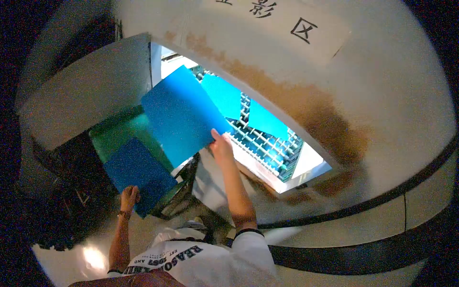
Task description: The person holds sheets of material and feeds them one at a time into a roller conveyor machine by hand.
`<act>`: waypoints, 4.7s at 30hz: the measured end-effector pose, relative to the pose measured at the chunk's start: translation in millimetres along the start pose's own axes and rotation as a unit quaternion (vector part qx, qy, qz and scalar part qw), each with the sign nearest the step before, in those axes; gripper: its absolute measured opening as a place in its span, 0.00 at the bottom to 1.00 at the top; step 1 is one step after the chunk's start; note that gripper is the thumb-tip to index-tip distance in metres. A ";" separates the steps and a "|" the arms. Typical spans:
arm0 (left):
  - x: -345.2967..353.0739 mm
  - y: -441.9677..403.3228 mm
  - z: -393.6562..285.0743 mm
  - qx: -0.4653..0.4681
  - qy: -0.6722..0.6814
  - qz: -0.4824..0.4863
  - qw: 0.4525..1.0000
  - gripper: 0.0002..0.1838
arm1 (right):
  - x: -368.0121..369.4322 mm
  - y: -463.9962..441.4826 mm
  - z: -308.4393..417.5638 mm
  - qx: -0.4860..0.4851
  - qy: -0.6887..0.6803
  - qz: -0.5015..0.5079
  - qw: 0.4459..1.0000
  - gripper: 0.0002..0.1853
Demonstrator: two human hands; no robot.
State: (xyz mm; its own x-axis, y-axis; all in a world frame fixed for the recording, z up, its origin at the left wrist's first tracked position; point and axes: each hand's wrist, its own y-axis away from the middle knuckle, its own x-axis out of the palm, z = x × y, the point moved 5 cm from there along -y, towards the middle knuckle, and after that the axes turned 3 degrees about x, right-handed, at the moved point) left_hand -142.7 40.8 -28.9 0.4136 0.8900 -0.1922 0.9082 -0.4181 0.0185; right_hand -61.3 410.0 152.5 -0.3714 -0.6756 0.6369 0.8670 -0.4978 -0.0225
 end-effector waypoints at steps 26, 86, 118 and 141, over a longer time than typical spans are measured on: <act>6.6 3.4 -0.2 0.000 -0.072 -0.126 0.989 0.18 | -111.1 5.7 40.3 -0.176 0.166 -0.182 0.953 0.15; 6.6 5.8 10.5 0.012 -0.089 -0.143 0.986 0.17 | -120.7 4.5 38.2 -0.182 0.201 -0.175 0.947 0.13; 5.6 6.5 4.5 0.060 -0.098 -0.142 0.983 0.18 | -161.6 75.4 119.9 -0.220 0.298 -0.314 0.874 0.18; -47.0 53.3 47.1 -0.081 0.050 -0.172 0.980 0.26 | -154.3 29.3 72.5 -0.123 0.830 -0.239 0.489 0.25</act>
State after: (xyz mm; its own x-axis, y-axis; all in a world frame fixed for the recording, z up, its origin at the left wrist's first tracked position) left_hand -116.7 -31.9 -65.1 0.0774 0.9901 -0.1175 0.9899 -0.0623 0.1271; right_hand 45.5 539.1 109.4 -0.4479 0.1401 -0.8831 0.5593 -0.7267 -0.3989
